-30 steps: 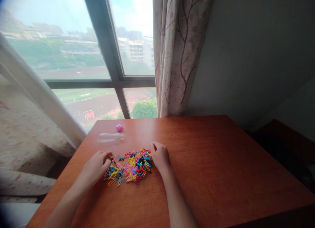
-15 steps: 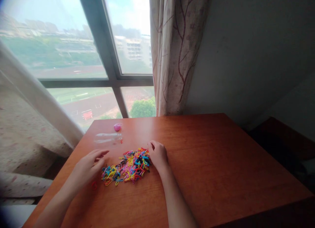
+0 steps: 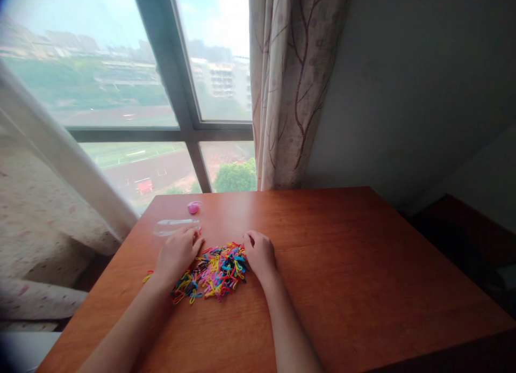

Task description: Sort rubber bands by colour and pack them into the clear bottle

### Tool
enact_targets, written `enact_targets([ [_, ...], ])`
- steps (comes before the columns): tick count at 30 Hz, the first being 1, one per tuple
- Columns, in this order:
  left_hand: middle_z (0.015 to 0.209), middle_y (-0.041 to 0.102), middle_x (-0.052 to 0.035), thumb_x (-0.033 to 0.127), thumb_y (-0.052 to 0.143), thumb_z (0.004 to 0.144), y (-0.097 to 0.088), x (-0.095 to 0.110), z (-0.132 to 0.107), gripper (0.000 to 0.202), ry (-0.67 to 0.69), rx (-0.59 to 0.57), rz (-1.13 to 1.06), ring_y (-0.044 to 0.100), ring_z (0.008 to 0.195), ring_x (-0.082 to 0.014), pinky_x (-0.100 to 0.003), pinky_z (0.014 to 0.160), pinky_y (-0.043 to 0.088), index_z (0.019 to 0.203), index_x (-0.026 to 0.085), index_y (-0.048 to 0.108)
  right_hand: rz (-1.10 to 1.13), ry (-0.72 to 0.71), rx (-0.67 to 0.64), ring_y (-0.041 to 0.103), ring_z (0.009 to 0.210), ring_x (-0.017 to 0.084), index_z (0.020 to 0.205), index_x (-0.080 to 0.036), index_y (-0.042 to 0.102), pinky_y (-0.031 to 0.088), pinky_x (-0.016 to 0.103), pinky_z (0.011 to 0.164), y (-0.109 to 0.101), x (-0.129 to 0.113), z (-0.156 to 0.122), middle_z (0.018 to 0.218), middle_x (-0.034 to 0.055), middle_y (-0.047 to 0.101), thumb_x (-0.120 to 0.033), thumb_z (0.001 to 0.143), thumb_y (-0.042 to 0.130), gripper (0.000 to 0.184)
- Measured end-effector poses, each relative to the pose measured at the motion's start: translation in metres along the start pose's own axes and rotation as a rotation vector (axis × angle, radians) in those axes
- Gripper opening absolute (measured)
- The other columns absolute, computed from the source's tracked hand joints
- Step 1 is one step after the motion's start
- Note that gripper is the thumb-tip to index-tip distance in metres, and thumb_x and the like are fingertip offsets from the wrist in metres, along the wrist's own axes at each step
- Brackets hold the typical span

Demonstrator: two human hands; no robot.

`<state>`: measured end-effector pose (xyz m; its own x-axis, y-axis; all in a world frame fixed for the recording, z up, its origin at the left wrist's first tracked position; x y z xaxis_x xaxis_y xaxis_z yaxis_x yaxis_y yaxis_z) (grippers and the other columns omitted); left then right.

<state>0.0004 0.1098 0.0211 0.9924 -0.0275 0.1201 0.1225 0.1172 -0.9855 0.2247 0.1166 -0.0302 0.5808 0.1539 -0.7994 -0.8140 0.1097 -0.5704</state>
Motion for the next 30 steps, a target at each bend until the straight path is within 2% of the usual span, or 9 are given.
enact_targets([
  [5,0.093,0.066,-0.0147,0.035,0.044,0.092,0.003,0.001,0.010,0.031,-0.013,0.006,0.055,0.063,0.091,-0.0294,-0.036,0.078,0.047,0.090,0.015,0.067,0.004,-0.005,0.000,0.061,0.069,0.015,0.077,-0.021,0.070,0.040,0.021,0.066,0.001,0.002,0.000,0.075,0.0029,0.071,-0.030,0.092,0.046,0.030],
  [12,0.092,0.067,-0.0171,0.025,0.037,0.092,0.005,-0.002,0.018,0.032,-0.012,-0.012,0.017,0.064,0.089,-0.0294,-0.036,0.076,0.046,0.090,0.012,0.067,-0.004,-0.006,0.005,0.060,0.068,0.015,0.074,-0.021,0.069,0.039,0.021,0.065,0.000,0.002,0.001,0.072,0.0025,0.070,-0.030,0.092,0.047,0.030],
  [18,0.086,0.071,-0.0063,0.024,0.049,0.086,-0.004,0.001,0.001,0.021,0.194,-0.172,-0.179,0.065,0.080,-0.0201,-0.027,0.072,0.047,0.081,0.019,0.069,0.000,-0.011,0.004,0.060,0.068,0.015,0.075,-0.021,0.069,0.039,0.021,0.065,0.000,0.001,0.000,0.073,0.0023,0.070,-0.029,0.092,0.047,0.030],
  [21,0.087,0.072,-0.0042,0.029,0.050,0.087,-0.011,0.000,-0.014,0.024,0.284,-0.252,-0.278,0.065,0.076,-0.0182,-0.025,0.069,0.048,0.088,0.021,0.073,-0.002,-0.009,0.005,0.061,0.068,0.015,0.076,-0.021,0.070,0.039,0.021,0.065,0.000,0.001,0.000,0.073,0.0025,0.071,-0.029,0.092,0.047,0.029],
  [23,0.094,0.071,-0.0058,0.034,0.047,0.089,-0.014,-0.011,-0.025,0.030,0.279,-0.273,-0.350,0.066,0.079,-0.0194,-0.027,0.071,0.050,0.097,0.022,0.073,-0.002,-0.010,0.004,0.061,0.068,0.015,0.076,-0.021,0.070,0.040,0.021,0.065,0.000,0.001,0.000,0.074,0.0025,0.071,-0.029,0.092,0.047,0.029],
  [24,0.099,0.071,-0.0071,0.036,0.045,0.089,-0.015,-0.021,-0.031,0.033,0.231,-0.261,-0.372,0.067,0.082,-0.0203,-0.029,0.073,0.051,0.101,0.021,0.072,-0.002,-0.010,0.004,0.061,0.068,0.015,0.076,-0.021,0.070,0.040,0.021,0.065,0.000,0.001,0.000,0.074,0.0026,0.071,-0.029,0.092,0.047,0.029],
  [28,0.112,0.067,-0.0119,0.032,0.046,0.081,-0.012,-0.083,-0.053,0.038,-0.035,-0.121,-0.189,0.066,0.099,-0.0265,-0.036,0.090,0.049,0.109,0.018,0.068,-0.003,-0.013,0.009,0.062,0.070,0.016,0.077,-0.021,0.070,0.040,0.021,0.067,0.000,0.002,0.000,0.075,0.0030,0.071,-0.029,0.092,0.047,0.029],
  [30,0.113,0.066,-0.0117,0.030,0.052,0.072,-0.010,-0.111,-0.063,0.044,-0.016,-0.142,-0.148,0.064,0.105,-0.0278,-0.036,0.098,0.046,0.112,0.018,0.067,-0.003,-0.015,0.010,0.063,0.071,0.016,0.078,-0.021,0.070,0.040,0.022,0.067,0.000,0.002,0.000,0.076,0.0031,0.072,-0.029,0.092,0.047,0.028],
])
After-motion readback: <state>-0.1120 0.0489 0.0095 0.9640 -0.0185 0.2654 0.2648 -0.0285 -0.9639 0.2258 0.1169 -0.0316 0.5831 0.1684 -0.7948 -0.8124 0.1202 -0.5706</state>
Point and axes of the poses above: each hand's wrist, its own z-axis towards the middle knuckle, its own y-axis out of the palm, x = y × z, the point moved 1 cm from there along z, towards the middle knuckle
